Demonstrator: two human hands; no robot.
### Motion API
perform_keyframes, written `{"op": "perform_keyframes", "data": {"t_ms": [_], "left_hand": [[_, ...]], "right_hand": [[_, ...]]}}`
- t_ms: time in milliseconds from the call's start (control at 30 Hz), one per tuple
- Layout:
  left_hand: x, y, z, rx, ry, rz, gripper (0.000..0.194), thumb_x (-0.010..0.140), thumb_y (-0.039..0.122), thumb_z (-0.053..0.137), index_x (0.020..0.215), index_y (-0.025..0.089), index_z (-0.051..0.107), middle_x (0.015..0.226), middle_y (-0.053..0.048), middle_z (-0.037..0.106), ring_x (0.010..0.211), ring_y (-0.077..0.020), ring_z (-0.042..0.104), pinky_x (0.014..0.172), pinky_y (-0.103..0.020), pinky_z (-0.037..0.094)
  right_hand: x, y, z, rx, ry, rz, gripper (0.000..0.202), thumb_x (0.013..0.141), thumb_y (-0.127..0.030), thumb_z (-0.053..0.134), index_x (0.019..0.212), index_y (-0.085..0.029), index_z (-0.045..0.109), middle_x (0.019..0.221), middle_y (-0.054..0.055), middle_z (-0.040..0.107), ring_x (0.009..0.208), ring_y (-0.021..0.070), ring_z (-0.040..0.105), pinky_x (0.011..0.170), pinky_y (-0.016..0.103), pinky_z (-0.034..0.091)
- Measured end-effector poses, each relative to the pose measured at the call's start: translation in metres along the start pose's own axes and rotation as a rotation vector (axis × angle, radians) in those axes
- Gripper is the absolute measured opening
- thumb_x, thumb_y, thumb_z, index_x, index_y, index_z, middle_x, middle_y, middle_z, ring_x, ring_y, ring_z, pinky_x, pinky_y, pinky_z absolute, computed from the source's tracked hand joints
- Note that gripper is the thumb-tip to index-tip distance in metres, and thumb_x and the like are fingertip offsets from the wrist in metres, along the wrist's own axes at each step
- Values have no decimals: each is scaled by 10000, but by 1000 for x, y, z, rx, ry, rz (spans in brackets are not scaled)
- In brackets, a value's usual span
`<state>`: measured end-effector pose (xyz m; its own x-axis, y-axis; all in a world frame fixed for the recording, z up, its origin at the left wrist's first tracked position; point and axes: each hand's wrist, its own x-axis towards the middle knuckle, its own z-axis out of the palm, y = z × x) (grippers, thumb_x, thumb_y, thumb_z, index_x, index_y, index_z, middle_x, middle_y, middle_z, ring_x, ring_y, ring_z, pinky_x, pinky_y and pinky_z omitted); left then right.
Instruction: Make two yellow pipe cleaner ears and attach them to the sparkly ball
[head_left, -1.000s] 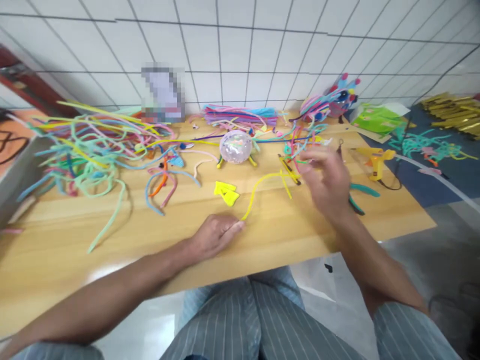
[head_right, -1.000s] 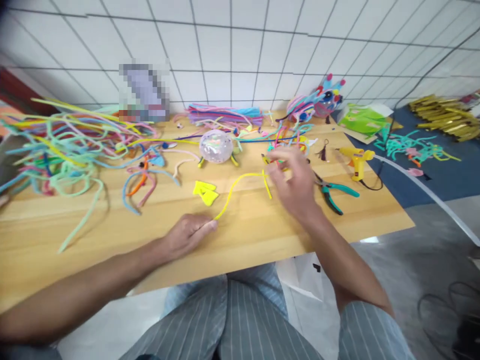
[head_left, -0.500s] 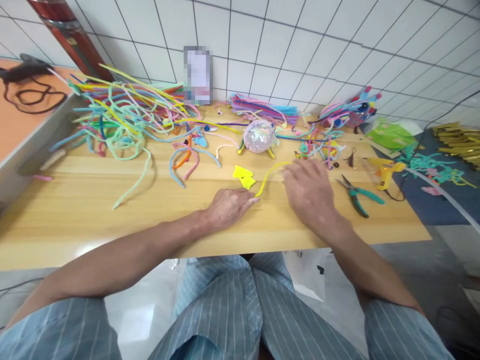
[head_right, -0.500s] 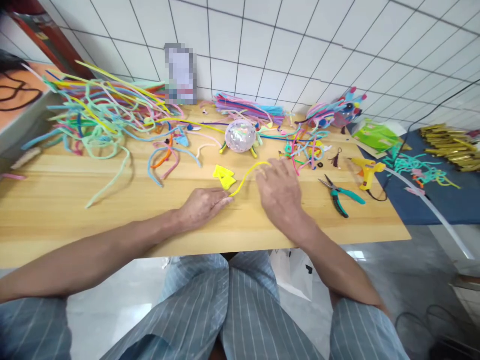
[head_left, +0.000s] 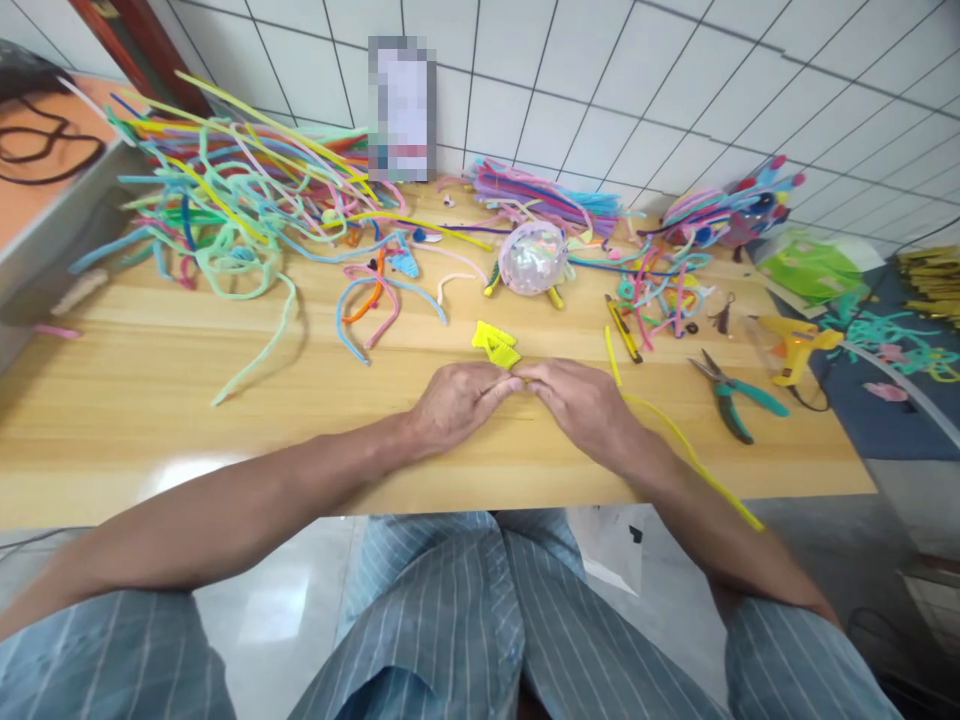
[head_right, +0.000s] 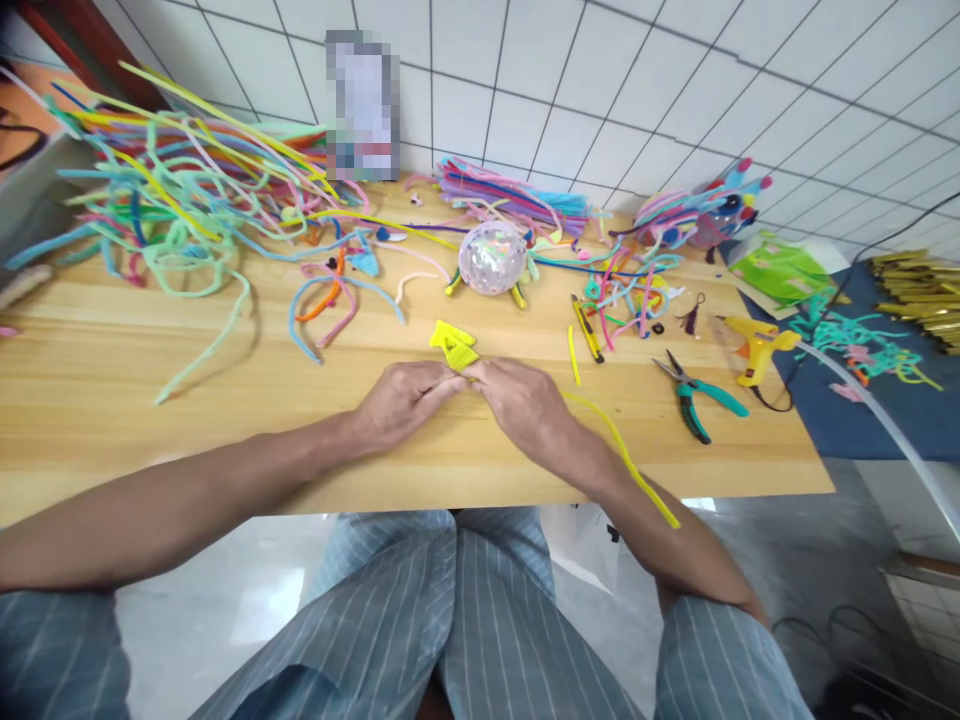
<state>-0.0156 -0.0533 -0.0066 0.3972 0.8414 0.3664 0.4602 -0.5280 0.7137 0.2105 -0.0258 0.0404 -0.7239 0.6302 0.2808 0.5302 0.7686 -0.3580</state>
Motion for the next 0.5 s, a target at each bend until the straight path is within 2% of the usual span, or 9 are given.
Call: {"op": "perform_keyframes", "data": {"t_ms": [100, 200, 300, 400, 500], "left_hand": [[4, 1, -4, -60, 90, -136, 473, 1132, 432, 479, 781, 180, 673, 710, -22, 651, 682, -163, 614, 698, -287, 458], [10, -1, -6, -233, 318, -288, 356, 1100, 389, 500, 833, 201, 642, 751, -6, 619, 722, -163, 586, 720, -284, 464], [16, -6, -6, -387, 485, -405, 206, 1062, 325, 543, 906, 219, 622, 804, 3, 617, 760, -162, 575, 746, -278, 483], [18, -7, -5, -473, 494, -457, 136, 1037, 300, 579, 938, 221, 629, 815, 9, 608, 777, -161, 571, 765, -279, 492], [19, -4, -6, -497, 474, -472, 113, 1023, 281, 594, 947, 215, 647, 828, 6, 613, 838, -169, 593, 807, -286, 496]], "right_hand": [[15, 12, -5, -2, -41, 109, 209, 1078, -183, 535, 1075, -228, 739, 1023, 68, 827, 952, 232, 774, 845, 347, 566], [34, 12, -3, -109, -84, 340, 123, 1042, -265, 626, 1092, -200, 718, 1045, 88, 817, 962, 259, 763, 795, 349, 505], [48, 5, 7, -233, -173, 470, 317, 989, -459, 731, 1157, -192, 702, 1115, 112, 808, 1001, 301, 759, 767, 355, 471], [51, -5, 17, -329, -233, 473, 466, 977, -563, 720, 1236, -178, 683, 1213, 156, 784, 1047, 335, 753, 749, 364, 457], [47, -11, 21, -377, -262, 468, 421, 1016, -525, 651, 1231, -165, 691, 1196, 170, 782, 1037, 337, 750, 718, 364, 430]]}}
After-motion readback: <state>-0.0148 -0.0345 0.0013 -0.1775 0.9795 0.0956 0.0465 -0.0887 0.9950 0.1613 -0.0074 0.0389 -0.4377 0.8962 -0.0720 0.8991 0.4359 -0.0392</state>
